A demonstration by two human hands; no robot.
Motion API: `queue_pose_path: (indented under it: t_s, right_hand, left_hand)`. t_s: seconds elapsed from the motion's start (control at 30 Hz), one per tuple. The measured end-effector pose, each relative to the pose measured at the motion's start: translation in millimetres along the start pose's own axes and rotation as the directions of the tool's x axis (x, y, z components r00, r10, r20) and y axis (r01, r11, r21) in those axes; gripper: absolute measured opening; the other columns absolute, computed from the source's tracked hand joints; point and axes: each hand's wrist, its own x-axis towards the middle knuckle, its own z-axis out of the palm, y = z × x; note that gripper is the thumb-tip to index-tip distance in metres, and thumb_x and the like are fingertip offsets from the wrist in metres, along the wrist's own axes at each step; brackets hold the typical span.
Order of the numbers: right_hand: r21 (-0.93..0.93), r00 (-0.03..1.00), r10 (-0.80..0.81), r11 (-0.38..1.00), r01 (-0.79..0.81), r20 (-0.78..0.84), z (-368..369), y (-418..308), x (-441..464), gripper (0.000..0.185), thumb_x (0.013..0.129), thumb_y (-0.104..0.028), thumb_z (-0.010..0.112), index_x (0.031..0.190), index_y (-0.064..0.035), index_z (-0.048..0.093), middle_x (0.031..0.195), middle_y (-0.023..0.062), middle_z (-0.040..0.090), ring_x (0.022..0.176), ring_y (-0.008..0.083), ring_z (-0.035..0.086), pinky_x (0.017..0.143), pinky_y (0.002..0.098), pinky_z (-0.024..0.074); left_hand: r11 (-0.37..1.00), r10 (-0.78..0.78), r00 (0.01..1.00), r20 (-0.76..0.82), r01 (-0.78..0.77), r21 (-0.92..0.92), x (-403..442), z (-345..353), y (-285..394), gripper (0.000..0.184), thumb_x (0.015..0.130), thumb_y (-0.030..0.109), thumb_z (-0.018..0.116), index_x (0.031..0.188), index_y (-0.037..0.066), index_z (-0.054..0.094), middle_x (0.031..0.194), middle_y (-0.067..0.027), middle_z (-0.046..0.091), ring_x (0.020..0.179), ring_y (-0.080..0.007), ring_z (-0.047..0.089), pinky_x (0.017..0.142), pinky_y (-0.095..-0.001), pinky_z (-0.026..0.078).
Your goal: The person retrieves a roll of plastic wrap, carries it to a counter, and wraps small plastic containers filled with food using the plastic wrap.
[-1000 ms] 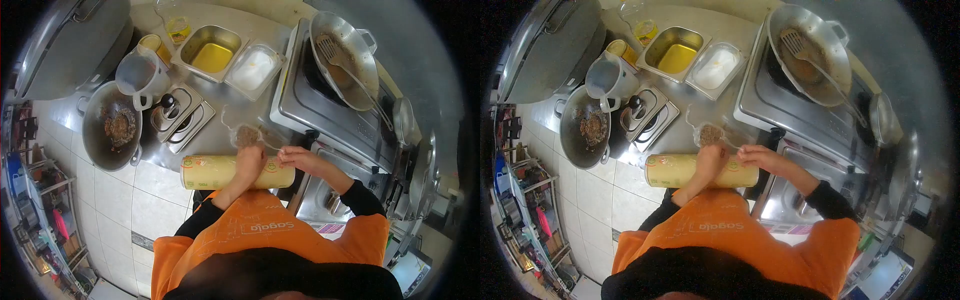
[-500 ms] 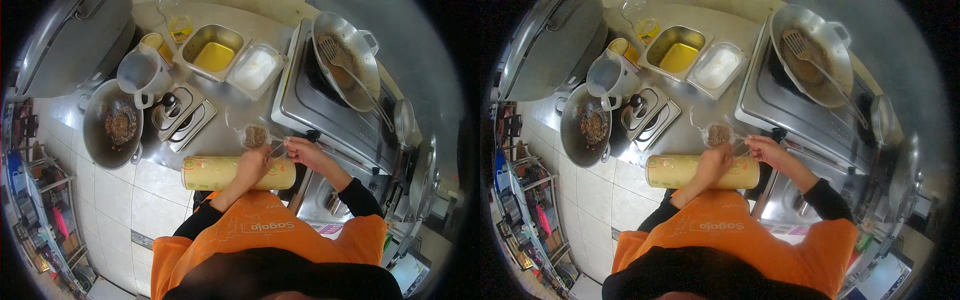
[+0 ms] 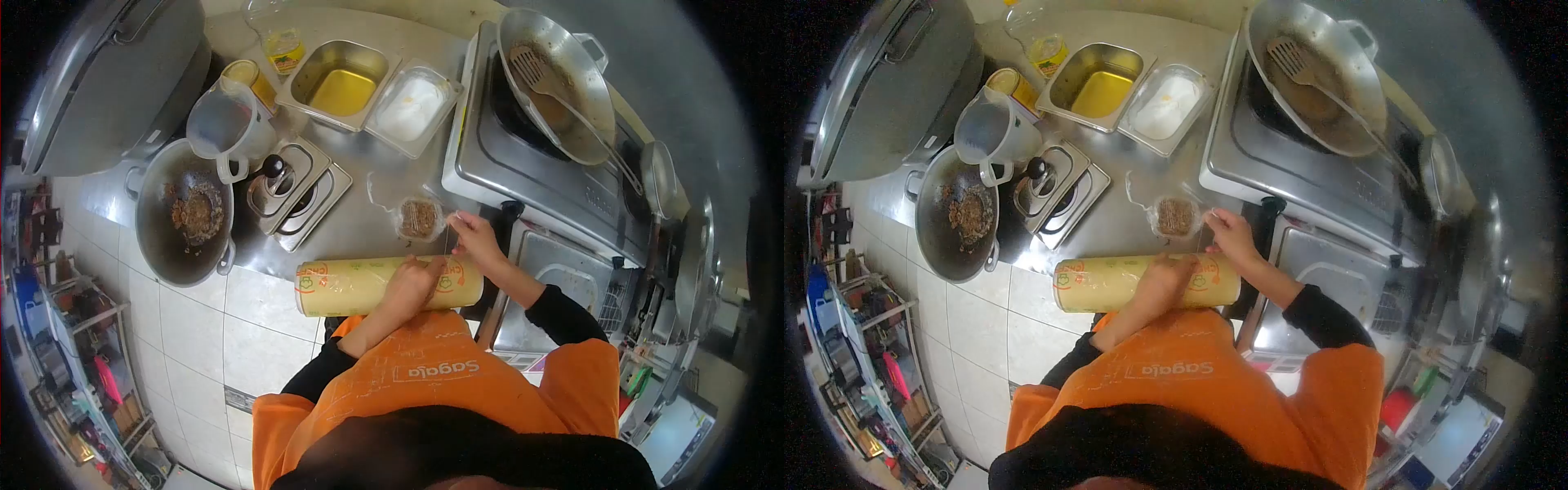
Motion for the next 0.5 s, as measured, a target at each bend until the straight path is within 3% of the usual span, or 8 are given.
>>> queue_pose_path:
  t_s: [0.03,0.1,0.17,0.23,0.3,0.4,0.47,0.5]
  right_hand:
    - [0.008,1.0,0.001,1.0,-0.001,-0.009,0,2,1,0.023,0.09,-0.028,0.058,0.099,-0.0066,0.062,0.065,-0.0072,0.04,0.052,0.0033,0.039,0.049,0.0234,0.0442]
    - [0.035,0.984,-0.048,0.998,0.055,-0.173,-6,3,8,0.026,0.087,-0.027,0.06,0.1,-0.0057,0.065,0.069,-0.0017,0.05,0.056,0.0064,0.047,0.044,0.0245,0.0464]
    - [0.085,0.97,-0.093,0.99,0.115,-0.226,-19,5,24,0.025,0.087,-0.027,0.059,0.099,-0.0057,0.065,0.066,-0.0023,0.049,0.056,0.0063,0.047,0.043,0.0237,0.0435]
    - [-0.01,0.986,-0.086,0.996,0.085,-0.141,-23,-1,18,0.026,0.088,-0.027,0.057,0.098,-0.0049,0.065,0.068,-0.0018,0.052,0.056,0.0067,0.047,0.042,0.0231,0.0422]
    - [-0.043,0.98,-0.112,0.993,0.106,-0.167,-25,-6,18,0.026,0.089,-0.026,0.055,0.095,-0.0041,0.066,0.069,-0.0004,0.054,0.055,0.0076,0.047,0.043,0.0238,0.0444]
    - [-0.198,0.965,-0.177,0.97,0.138,-0.192,-31,-8,21,0.025,0.088,-0.025,0.055,0.093,-0.003,0.066,0.068,0.0024,0.056,0.054,0.0091,0.052,0.044,0.0262,0.0481]
    - [-0.374,0.941,-0.324,0.888,0.267,-0.097,-35,-5,23,0.023,0.087,-0.023,0.055,0.089,-0.0019,0.065,0.067,0.0056,0.058,0.053,0.0123,0.058,0.045,0.0279,0.0508]
    - [-0.369,0.94,-0.324,0.891,0.266,-0.106,-40,-4,21,0.023,0.087,-0.023,0.055,0.089,-0.0019,0.065,0.067,0.0056,0.058,0.053,0.0123,0.058,0.045,0.0279,0.0508]
  left_hand:
    - [1.0,0.008,1.0,0.009,-0.008,-0.001,-2,-3,2,0.013,0.083,0.014,0.057,0.093,0.006,0.058,0.071,-0.0156,0.06,0.065,-0.034,0.059,0.068,-0.0435,0.047]
    - [0.999,0.002,0.995,0.103,0.002,-0.046,-5,-10,6,0.016,0.083,0.012,0.056,0.098,0.006,0.055,0.069,-0.0153,0.059,0.063,-0.0341,0.058,0.073,-0.0464,0.046]
    - [0.998,0.042,0.998,0.052,-0.039,-0.049,-11,-10,9,0.016,0.083,0.011,0.055,0.098,0.006,0.055,0.067,-0.0152,0.058,0.062,-0.034,0.057,0.076,-0.0467,0.045]
    - [0.995,0.079,0.997,0.014,-0.078,-0.059,-18,-11,12,0.016,0.083,0.011,0.054,0.098,0.006,0.054,0.065,-0.015,0.058,0.061,-0.0339,0.057,0.078,-0.047,0.044]
    - [0.993,0.109,0.994,0.003,-0.109,-0.039,-16,-14,14,0.019,0.077,0.006,0.056,0.096,0.004,0.056,0.06,-0.0139,0.057,0.059,-0.0306,0.058,0.072,-0.0393,0.043]
    - [0.985,0.125,0.988,0.093,-0.112,-0.134,-23,-15,14,0.014,0.081,0.009,0.056,0.096,0.007,0.055,0.063,-0.0142,0.056,0.062,-0.0335,0.055,0.073,-0.0445,0.042]
    - [0.981,0.15,0.983,0.107,-0.134,-0.142,-23,-17,15,0.017,0.08,0.01,0.058,0.097,0.007,0.056,0.064,-0.0138,0.057,0.063,-0.0338,0.056,0.072,-0.0437,0.042]
    - [0.978,0.166,0.98,0.111,-0.149,-0.146,-22,-20,15,0.019,0.079,0.01,0.06,0.098,0.007,0.058,0.064,-0.0134,0.058,0.064,-0.0341,0.056,0.071,-0.0429,0.042]
